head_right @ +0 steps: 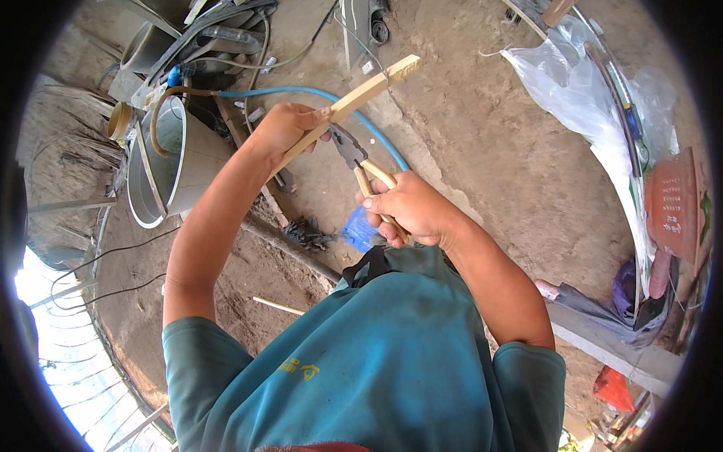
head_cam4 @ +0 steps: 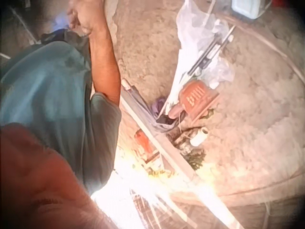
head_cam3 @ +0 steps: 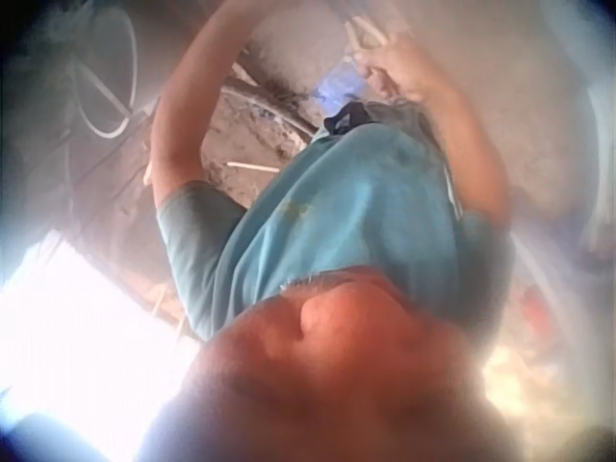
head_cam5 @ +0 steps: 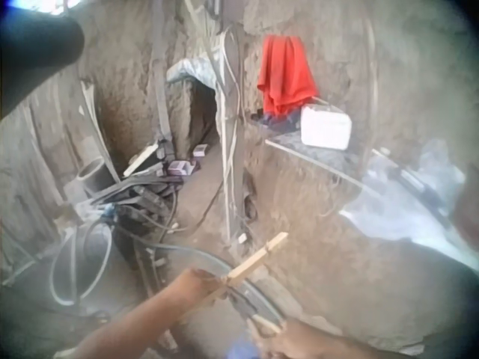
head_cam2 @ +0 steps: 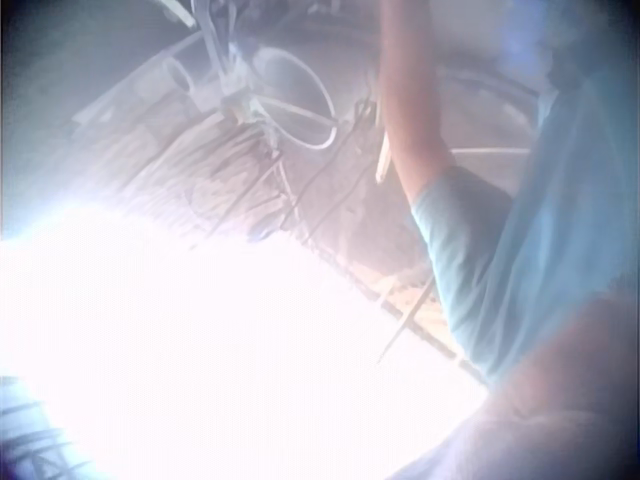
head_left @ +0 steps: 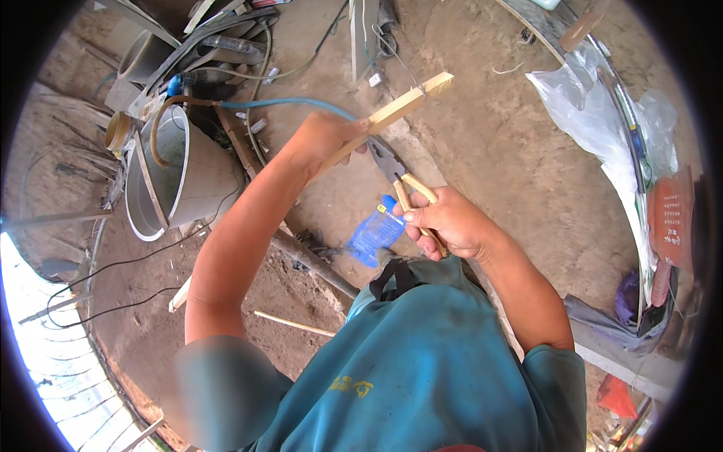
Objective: The person assembles a wooden structure by wrapping wire around two wooden sticks and securing it with pliers. They repeatedly twist and tighten the wire at multiple points along the sticks.
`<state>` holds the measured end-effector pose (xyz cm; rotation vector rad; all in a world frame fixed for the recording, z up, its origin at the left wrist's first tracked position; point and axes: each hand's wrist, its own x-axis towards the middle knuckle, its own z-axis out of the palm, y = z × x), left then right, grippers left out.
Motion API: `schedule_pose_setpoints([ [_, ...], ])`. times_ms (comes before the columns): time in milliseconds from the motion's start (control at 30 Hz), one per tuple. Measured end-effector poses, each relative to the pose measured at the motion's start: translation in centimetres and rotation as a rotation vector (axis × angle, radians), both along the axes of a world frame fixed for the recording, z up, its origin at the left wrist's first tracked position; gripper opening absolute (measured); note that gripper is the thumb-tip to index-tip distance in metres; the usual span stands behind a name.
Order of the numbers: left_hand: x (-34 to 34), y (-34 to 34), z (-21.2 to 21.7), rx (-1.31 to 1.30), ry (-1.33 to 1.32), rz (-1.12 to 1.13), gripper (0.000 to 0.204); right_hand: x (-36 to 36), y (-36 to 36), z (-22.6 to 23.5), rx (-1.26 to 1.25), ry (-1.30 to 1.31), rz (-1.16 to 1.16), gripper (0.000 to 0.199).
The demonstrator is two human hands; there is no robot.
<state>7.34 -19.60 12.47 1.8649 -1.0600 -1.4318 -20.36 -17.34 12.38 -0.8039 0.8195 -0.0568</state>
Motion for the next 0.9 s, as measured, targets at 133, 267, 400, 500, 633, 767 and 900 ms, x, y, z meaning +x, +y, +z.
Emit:
schedule_pose_setpoints([
  [133,-0.6,0.7,1.0,-0.019,-0.017,0.023,0.040,-0.6,-0.1,-0.6,0.076,-0.091,0.006,0.033],
  [267,-0.5,1.1,1.1,-0.014,0.004,0.031,0.040,-0.6,0.4,-1.1,0.190,-0.159,-0.015,0.034],
  [400,0.0,1.2,0.4,-0.003,0.003,0.032,0.038,-0.2,1.6,-0.9,0.364,-0.242,-0.056,0.030],
  [500,-0.2,1.3,0.5,0.006,0.006,0.048,0.039,-0.3,1.8,-1.8,0.453,-0.325,-0.058,0.030],
  [633,0.3,1.5,0.5,0.025,-0.070,0.027,0.039,-0.6,1.5,-3.5,0.526,-0.431,-0.015,0.032],
  [767,1.1,2.0,0.0,0.028,-0.005,0.056,0.039,-0.4,1.4,-4.1,0.612,-0.504,0.014,0.034],
  [900,0.6,2.2,0.9,0.030,0.065,0.077,0.037,-0.3,1.7,-5.4,0.676,-0.587,0.046,0.035],
])
